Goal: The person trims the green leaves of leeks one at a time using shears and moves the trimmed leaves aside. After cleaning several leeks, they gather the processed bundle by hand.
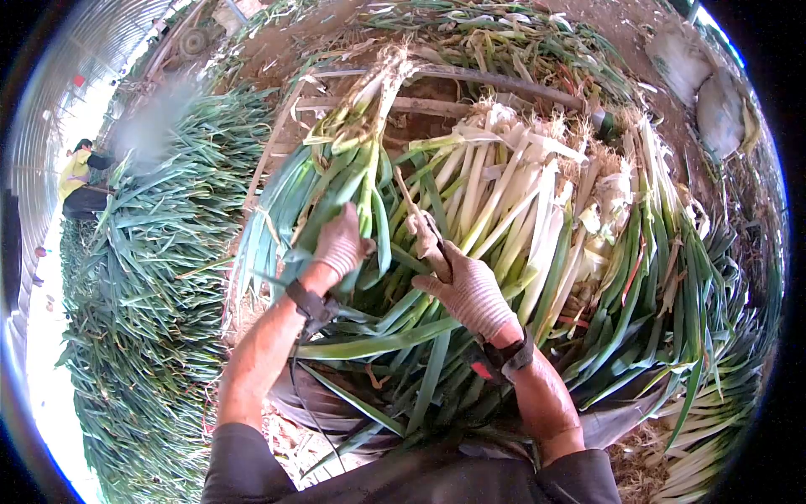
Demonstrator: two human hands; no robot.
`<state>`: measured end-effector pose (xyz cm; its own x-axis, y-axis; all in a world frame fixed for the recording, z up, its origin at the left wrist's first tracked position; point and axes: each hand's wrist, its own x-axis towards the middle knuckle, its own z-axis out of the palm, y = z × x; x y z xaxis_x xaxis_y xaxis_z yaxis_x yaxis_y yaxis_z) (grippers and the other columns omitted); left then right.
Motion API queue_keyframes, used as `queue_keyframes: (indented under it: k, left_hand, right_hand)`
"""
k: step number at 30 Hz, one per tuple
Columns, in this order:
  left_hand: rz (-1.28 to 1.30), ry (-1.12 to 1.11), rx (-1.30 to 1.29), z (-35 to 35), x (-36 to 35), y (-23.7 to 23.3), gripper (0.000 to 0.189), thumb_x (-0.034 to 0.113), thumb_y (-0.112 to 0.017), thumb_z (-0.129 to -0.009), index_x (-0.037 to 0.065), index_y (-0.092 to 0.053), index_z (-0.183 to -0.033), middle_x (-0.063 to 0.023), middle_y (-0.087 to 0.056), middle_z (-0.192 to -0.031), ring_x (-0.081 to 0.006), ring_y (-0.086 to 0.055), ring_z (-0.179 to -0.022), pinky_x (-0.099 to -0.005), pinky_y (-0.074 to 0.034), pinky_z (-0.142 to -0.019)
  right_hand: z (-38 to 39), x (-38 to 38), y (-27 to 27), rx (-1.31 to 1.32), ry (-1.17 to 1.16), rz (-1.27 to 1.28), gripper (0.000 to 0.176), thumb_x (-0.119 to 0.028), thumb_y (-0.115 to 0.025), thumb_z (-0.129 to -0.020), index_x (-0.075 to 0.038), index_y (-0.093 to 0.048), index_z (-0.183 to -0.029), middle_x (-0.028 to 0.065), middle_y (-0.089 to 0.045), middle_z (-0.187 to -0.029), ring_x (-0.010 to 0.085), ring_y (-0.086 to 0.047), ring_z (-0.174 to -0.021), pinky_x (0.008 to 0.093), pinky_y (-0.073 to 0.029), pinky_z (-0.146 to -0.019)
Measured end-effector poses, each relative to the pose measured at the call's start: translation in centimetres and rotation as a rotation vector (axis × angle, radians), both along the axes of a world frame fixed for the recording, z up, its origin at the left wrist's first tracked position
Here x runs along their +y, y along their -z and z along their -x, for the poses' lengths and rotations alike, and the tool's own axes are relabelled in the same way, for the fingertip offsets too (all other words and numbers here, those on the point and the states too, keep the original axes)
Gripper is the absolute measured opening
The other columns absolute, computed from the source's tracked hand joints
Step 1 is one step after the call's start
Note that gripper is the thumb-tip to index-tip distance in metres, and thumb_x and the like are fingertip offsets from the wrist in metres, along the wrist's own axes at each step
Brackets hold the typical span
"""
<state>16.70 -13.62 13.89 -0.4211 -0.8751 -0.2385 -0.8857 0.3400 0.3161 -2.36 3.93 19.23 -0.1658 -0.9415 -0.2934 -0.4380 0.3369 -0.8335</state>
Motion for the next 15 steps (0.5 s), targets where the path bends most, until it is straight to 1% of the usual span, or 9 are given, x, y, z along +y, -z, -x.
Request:
queue_keyframes:
  k: [1, 2, 3, 5, 8, 9, 11, 14, 15]
  left_hand:
    - [0.059, 0.056, -0.021, 0.0, 2.3, -0.7, 0.060, 0.024, -0.084, -0.078, -0.002, -0.045, -0.116, -0.0242, -0.068, -0.086, -0.0386, -0.071, -0.081, -0.0468, -0.057, -0.073]
    - [-0.013, 0.018, 0.064, 0.0, 4.1, -0.5, 0.066, 0.026, -0.086, -0.075, -0.002, -0.043, -0.117, -0.0279, -0.069, -0.093, -0.0448, -0.069, -0.089, -0.0491, -0.056, -0.081]
    - [-0.021, -0.009, 0.071, 0.3, 5.6, -0.4, 0.070, 0.025, -0.086, -0.075, -0.003, -0.042, -0.122, -0.0270, -0.069, -0.093, -0.0444, -0.069, -0.090, -0.0494, -0.055, -0.081]
    - [-0.025, 0.035, 0.065, 0.2, 7.4, -0.8, 0.061, 0.021, -0.082, -0.079, -0.005, -0.042, -0.116, -0.0263, -0.069, -0.092, -0.0417, -0.070, -0.086, -0.0478, -0.057, -0.080]
    - [0.057, 0.037, 0.124, -0.1, 7.4, -0.5, 0.059, 0.021, -0.081, -0.079, -0.004, -0.043, -0.117, -0.0256, -0.070, -0.092, -0.0410, -0.071, -0.086, -0.0471, -0.057, -0.079]
    - [0.041, 0.041, 0.102, -0.1, 7.3, -0.6, 0.057, 0.019, -0.080, -0.080, -0.003, -0.043, -0.117, -0.0252, -0.070, -0.090, -0.0410, -0.071, -0.086, -0.0465, -0.057, -0.078]
    - [0.065, 0.069, 0.077, -0.2, 7.1, 0.2, 0.055, 0.017, -0.079, -0.079, -0.003, -0.043, -0.116, -0.0249, -0.070, -0.089, -0.0409, -0.071, -0.086, -0.0471, -0.057, -0.077]
    - [0.006, 0.049, 0.071, 0.1, 7.2, -0.7, 0.055, 0.014, -0.078, -0.078, -0.003, -0.042, -0.117, -0.0253, -0.070, -0.088, -0.0413, -0.070, -0.086, -0.0483, -0.056, -0.077]
    - [0.004, 0.049, 0.074, 0.1, 7.1, -0.5, 0.055, 0.014, -0.078, -0.078, -0.003, -0.042, -0.117, -0.0254, -0.070, -0.088, -0.0414, -0.070, -0.086, -0.0484, -0.056, -0.077]
  right_hand:
    - [-0.2, 0.9, -0.8, 0.015, 0.012, -0.044, 0.055, -0.036, -0.081, -0.084, -0.001, -0.057, -0.120, 0.0210, -0.065, -0.081, 0.0344, -0.066, -0.075, 0.0410, -0.053, -0.072]
    - [-0.5, 2.2, -0.3, -0.007, -0.011, 0.014, 0.059, -0.037, -0.081, -0.084, 0.000, -0.055, -0.122, 0.0235, -0.064, -0.081, 0.0384, -0.067, -0.075, 0.0426, -0.053, -0.070]
    - [-0.9, 3.2, -0.2, 0.054, -0.082, 0.020, 0.061, -0.037, -0.080, -0.084, 0.000, -0.053, -0.125, 0.0257, -0.065, -0.084, 0.0427, -0.067, -0.079, 0.0449, -0.053, -0.070]
    - [-1.1, 5.0, -0.9, 0.046, -0.092, -0.082, 0.062, -0.037, -0.079, -0.085, 0.001, -0.053, -0.126, 0.0274, -0.066, -0.086, 0.0458, -0.067, -0.082, 0.0464, -0.053, -0.070]
    - [-1.2, 6.4, 0.1, 0.001, -0.091, -0.062, 0.062, -0.038, -0.078, -0.085, 0.001, -0.053, -0.126, 0.0283, -0.066, -0.088, 0.0470, -0.067, -0.084, 0.0478, -0.053, -0.072]
    - [-1.5, 6.3, -0.2, 0.056, -0.151, -0.066, 0.060, -0.040, -0.076, -0.086, 0.001, -0.053, -0.123, 0.0287, -0.067, -0.089, 0.0476, -0.067, -0.086, 0.0496, -0.053, -0.075]
    - [-1.8, 5.9, -0.2, 0.107, -0.157, -0.057, 0.058, -0.042, -0.075, -0.087, 0.001, -0.054, -0.119, 0.0285, -0.067, -0.088, 0.0478, -0.067, -0.087, 0.0505, -0.053, -0.075]
    - [-2.2, 4.0, -0.2, 0.114, -0.142, -0.067, 0.057, -0.045, -0.075, -0.086, 0.001, -0.055, -0.113, 0.0276, -0.067, -0.086, 0.0476, -0.066, -0.085, 0.0501, -0.053, -0.074]
    - [-2.3, 3.4, 0.1, 0.152, -0.157, -0.079, 0.056, -0.043, -0.076, -0.086, 0.001, -0.055, -0.113, 0.0269, -0.066, -0.085, 0.0461, -0.066, -0.084, 0.0486, -0.053, -0.073]
